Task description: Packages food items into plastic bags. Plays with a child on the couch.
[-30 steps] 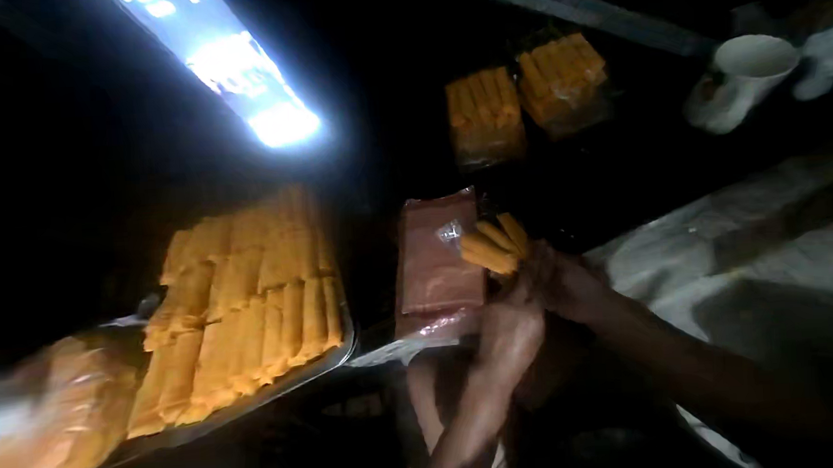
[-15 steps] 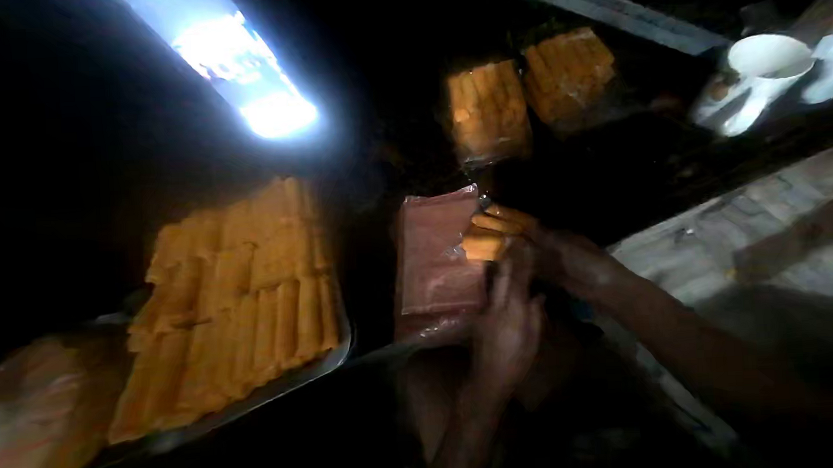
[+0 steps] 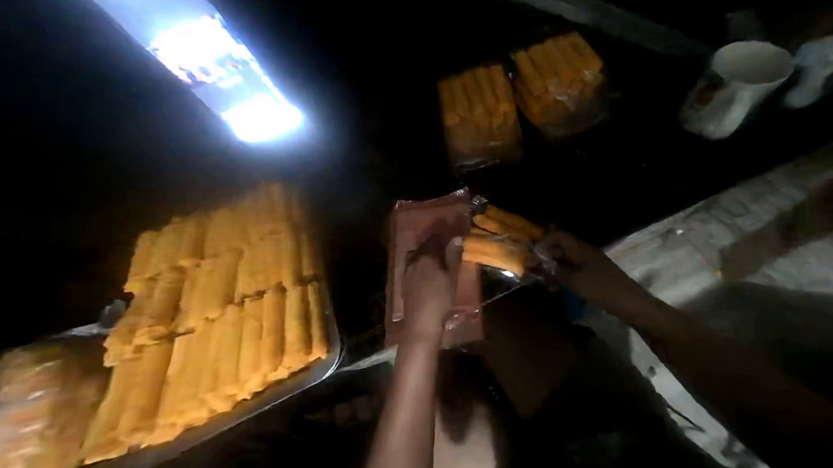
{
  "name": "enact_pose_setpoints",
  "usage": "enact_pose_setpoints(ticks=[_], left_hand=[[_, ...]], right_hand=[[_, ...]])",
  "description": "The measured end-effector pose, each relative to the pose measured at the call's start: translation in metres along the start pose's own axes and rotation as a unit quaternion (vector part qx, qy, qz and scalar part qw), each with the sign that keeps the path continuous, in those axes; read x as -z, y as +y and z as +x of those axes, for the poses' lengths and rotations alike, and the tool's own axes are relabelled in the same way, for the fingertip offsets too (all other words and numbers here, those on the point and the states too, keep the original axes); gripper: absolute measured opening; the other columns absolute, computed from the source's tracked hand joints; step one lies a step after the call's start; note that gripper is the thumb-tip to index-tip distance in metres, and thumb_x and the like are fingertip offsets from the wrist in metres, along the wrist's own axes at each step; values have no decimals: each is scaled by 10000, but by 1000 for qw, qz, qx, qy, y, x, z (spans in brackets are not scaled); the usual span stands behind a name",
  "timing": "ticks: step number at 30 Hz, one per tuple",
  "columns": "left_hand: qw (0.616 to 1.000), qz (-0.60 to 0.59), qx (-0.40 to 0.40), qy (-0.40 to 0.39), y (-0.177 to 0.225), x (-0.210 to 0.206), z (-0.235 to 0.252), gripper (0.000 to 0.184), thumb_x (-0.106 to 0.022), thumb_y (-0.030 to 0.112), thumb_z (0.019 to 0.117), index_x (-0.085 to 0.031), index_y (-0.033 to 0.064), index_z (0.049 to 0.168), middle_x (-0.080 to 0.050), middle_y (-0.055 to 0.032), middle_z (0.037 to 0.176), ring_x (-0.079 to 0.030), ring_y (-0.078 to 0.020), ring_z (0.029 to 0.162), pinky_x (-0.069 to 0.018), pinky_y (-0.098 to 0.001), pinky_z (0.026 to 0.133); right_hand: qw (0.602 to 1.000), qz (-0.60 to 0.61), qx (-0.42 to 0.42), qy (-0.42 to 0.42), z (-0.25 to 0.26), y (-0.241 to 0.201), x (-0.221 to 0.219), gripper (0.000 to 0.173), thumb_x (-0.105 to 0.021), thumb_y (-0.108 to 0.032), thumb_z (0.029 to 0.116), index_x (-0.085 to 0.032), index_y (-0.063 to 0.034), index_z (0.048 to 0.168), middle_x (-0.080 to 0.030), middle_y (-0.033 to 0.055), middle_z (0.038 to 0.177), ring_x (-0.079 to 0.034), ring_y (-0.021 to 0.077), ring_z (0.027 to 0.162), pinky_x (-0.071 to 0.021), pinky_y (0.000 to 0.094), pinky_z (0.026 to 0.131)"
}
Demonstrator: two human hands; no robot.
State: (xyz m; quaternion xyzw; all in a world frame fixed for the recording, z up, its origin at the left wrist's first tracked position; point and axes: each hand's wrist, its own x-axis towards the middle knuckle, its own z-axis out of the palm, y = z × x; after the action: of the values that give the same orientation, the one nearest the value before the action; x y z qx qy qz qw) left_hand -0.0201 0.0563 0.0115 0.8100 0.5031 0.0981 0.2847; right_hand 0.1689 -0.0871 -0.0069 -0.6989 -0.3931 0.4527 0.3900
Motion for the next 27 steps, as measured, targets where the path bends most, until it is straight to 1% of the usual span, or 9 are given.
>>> enact_pose_setpoints(ticks=[3, 6, 9, 12, 14, 19, 23, 25, 27], left_hand=[[999, 9, 29, -43, 8, 0, 11, 511, -483, 450, 1068, -639, 39, 1329, -667, -224, 1261, -627, -396, 1193, -456, -612, 1036], [996, -15, 51, -67, 9, -2, 20, 521, -551, 489, 1029, -658, 53, 1293, -674, -205, 1237, -636, -376, 1165, -467, -622, 1012], [994, -29, 63, -89, 11, -4, 24, 462, -591, 433, 1022, -669, 49, 1267, -679, -203, 1213, -642, -366, 1145, -480, -610, 997], [994, -33, 61, -89, 13, -5, 25, 419, -624, 373, 1013, -669, 22, 1238, -677, -217, 1190, -644, -369, 1121, -488, -597, 980], [994, -45, 56, -84, 14, -6, 26, 405, -635, 352, 1009, -663, 39, 1265, -676, -203, 1209, -644, -355, 1133, -491, -584, 991], [998, -29, 13, -58, 7, -16, 31, 438, -605, 377, 1022, -638, 45, 1306, -680, -188, 1214, -647, -347, 1138, -492, -579, 1006], [1000, 13, -25, 8, 4, -23, 29, 448, -618, 347, 1019, -613, 48, 1353, -670, -187, 1259, -645, -357, 1161, -490, -589, 1014], [995, 57, -45, 62, 9, -25, 18, 452, -606, 319, 1024, -597, 2, 1345, -611, -234, 1335, -581, -411, 1244, -439, -619, 1053], [989, 70, -87, 96, 16, -28, 5, 426, -590, 311, 1029, -624, -25, 1289, -603, -257, 1320, -559, -442, 1247, -416, -638, 1041]], right_hand=[[1000, -22, -7, -19, 2, -1, 0, 384, -510, -140, 1068, -523, -30, 1435, -666, 145, 1248, -684, 187, 1020, -576, 360, 889], [998, -41, -2, -44, 4, -3, 1, 331, -485, -169, 1081, -616, -36, 1354, -664, 143, 1263, -675, 193, 1069, -563, 371, 935], [995, -76, 8, -62, 5, -6, 1, 324, -467, -161, 1086, -631, -9, 1320, -664, 158, 1214, -667, 180, 961, -563, 355, 860], [992, -104, 9, -75, 11, -8, 2, 330, -471, -145, 1082, -613, -2, 1343, -654, 188, 1236, -657, 238, 1057, -543, 397, 939], [992, -105, 12, -72, 14, -7, 1, 370, -470, -146, 1083, -569, -25, 1418, -649, 196, 1260, -656, 260, 1074, -540, 416, 940], [992, -114, 19, -43, 14, -5, -3, 390, -479, -167, 1079, -550, -41, 1441, -613, 209, 1336, -640, 290, 1144, -523, 448, 992], [988, -142, 47, 29, 12, 2, -8, 324, -575, -209, 1040, -629, -20, 1297, -678, 189, 1143, -670, 283, 1008, -549, 459, 912], [981, -175, 78, 28, 12, 6, -8, 312, -555, -171, 1041, -667, -29, 1296, -681, 184, 1230, -665, 288, 1114, -527, 460, 997], [972, -209, 108, 19, 10, 7, -7, 338, -516, -155, 1059, -660, -52, 1346, -662, 191, 1316, -638, 321, 1214, -489, 484, 1063]])
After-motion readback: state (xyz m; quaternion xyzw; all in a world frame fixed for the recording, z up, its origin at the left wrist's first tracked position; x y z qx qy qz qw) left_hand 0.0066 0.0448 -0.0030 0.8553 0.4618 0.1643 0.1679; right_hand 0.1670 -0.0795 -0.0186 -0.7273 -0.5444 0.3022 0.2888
